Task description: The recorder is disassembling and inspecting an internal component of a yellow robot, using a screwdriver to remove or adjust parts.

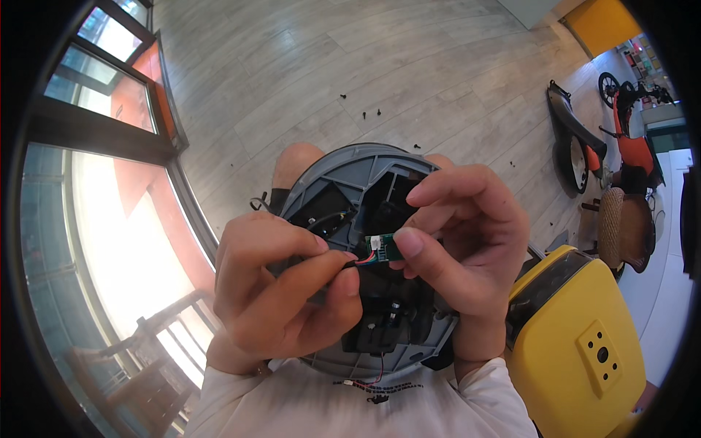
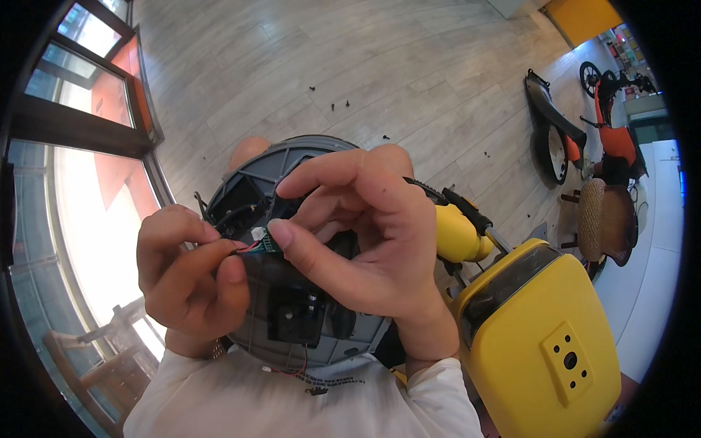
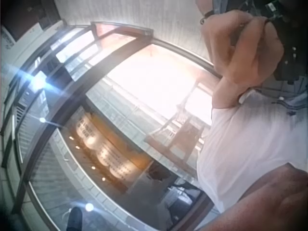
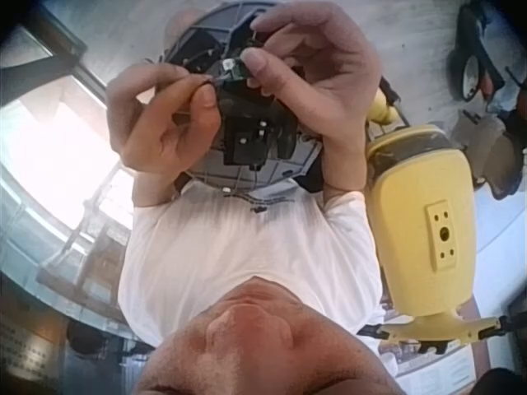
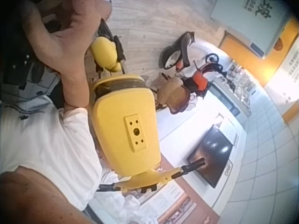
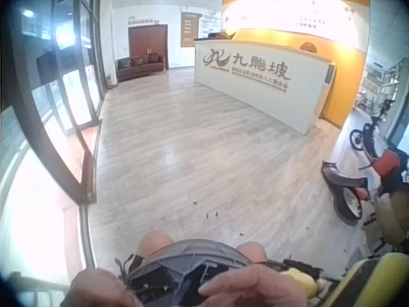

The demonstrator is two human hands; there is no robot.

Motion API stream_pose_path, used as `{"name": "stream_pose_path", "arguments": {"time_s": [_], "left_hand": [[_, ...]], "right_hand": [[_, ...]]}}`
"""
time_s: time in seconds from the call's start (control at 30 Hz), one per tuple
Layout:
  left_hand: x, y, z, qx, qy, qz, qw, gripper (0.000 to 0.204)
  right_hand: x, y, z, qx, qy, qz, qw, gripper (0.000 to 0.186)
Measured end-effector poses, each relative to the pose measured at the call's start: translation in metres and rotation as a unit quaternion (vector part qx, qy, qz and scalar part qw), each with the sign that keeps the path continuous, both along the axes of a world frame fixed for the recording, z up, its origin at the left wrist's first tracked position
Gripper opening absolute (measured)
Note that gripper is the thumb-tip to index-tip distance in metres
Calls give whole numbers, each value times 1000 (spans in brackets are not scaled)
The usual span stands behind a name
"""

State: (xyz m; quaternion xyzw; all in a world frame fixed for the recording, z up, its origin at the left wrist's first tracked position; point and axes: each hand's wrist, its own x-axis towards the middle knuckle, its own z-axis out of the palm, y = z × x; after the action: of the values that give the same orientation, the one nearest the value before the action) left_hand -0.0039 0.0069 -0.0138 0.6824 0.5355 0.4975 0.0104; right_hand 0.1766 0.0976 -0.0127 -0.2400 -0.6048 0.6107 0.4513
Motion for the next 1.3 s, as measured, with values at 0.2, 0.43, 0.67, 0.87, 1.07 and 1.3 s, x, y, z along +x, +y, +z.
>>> {"name": "stream_pose_path", "arguments": {"time_s": [0.2, 0.43, 0.67, 0.87, 1.07, 1.3], "left_hand": [[1, 2, -1, 1, -7, 3, 1000, 11], [1, 2, 1, -3, 5, 10, 1000, 9], [2, 4, -1, 3, 4, 13, 1000, 9], [2, 5, 1, -14, 10, 19, 1000, 8], [4, 4, 3, -33, 13, 29, 999, 8], [4, 3, 3, -31, 33, 40, 998, 9]], "right_hand": [[1, 1, -2, -13, 8, 4, 1000, 27], [0, 2, -4, 10, 18, 3, 1000, 26], [-3, 0, 0, 27, -16, -37, 999, 24], [3, 3, -2, 59, -10, -16, 998, 28], [1, 4, -7, 65, 17, -14, 998, 30], [1, 6, -10, 92, 29, -16, 995, 30]]}}
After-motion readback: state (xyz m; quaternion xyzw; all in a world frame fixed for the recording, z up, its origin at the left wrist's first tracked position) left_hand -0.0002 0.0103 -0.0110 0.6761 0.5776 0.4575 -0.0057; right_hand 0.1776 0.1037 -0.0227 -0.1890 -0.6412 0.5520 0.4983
